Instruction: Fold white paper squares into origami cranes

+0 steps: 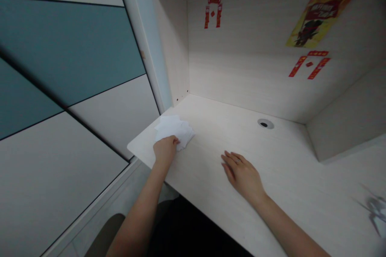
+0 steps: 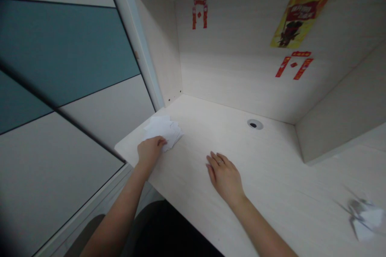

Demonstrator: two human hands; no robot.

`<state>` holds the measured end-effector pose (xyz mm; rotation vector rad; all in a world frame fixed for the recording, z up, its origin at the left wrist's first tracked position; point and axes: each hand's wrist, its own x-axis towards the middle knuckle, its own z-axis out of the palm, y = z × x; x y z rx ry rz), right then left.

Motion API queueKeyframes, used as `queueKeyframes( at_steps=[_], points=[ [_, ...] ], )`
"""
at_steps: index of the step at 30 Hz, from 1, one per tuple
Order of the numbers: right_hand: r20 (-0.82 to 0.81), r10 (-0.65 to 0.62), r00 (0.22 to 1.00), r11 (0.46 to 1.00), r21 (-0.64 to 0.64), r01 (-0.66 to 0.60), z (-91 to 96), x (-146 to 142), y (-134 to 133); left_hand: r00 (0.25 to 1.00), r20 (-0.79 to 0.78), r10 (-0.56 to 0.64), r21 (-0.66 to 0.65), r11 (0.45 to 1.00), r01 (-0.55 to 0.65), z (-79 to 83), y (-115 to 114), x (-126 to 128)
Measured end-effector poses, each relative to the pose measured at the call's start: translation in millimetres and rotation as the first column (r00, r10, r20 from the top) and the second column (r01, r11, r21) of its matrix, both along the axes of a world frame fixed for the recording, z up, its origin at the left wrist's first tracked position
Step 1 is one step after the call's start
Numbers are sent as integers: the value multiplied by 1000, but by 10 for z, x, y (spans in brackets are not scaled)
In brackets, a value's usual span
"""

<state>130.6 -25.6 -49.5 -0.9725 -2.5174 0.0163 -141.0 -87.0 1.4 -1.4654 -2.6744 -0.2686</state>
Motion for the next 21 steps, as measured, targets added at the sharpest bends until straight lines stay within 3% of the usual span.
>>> queueKeyframes(
  at_steps=[8, 10, 12, 14, 16, 19, 21],
  points=[
    [-51, 5, 999, 999, -48, -8, -37, -17, -8, 995, 39, -88, 68, 994, 85, 68, -77, 12],
    [-101, 24, 995, 997, -74, -32, -21, -17, 6, 984, 137, -112, 224, 971, 80, 114, -55, 67],
    [-189, 48, 981, 992, -102, -68, 42, -6, 32, 916, 318, -246, 468, 881, 74, 202, 38, 148],
    [-313, 34, 949, 990, -121, -76, 145, 20, 68, 714, 555, -426, 637, 770, -36, 323, 209, 256],
    [-436, -44, 899, 990, -140, -20, 260, 58, 112, 405, 709, -577, 684, 703, -197, 446, 435, 393],
    [-577, -179, 797, 969, -245, 41, 384, 126, 194, 16, 762, -647, 611, 712, -347, 536, 785, 651],
    [-630, -231, 742, 953, -300, 41, 418, 176, 259, -127, 773, -622, 544, 752, -371, 495, 969, 847]
  ],
)
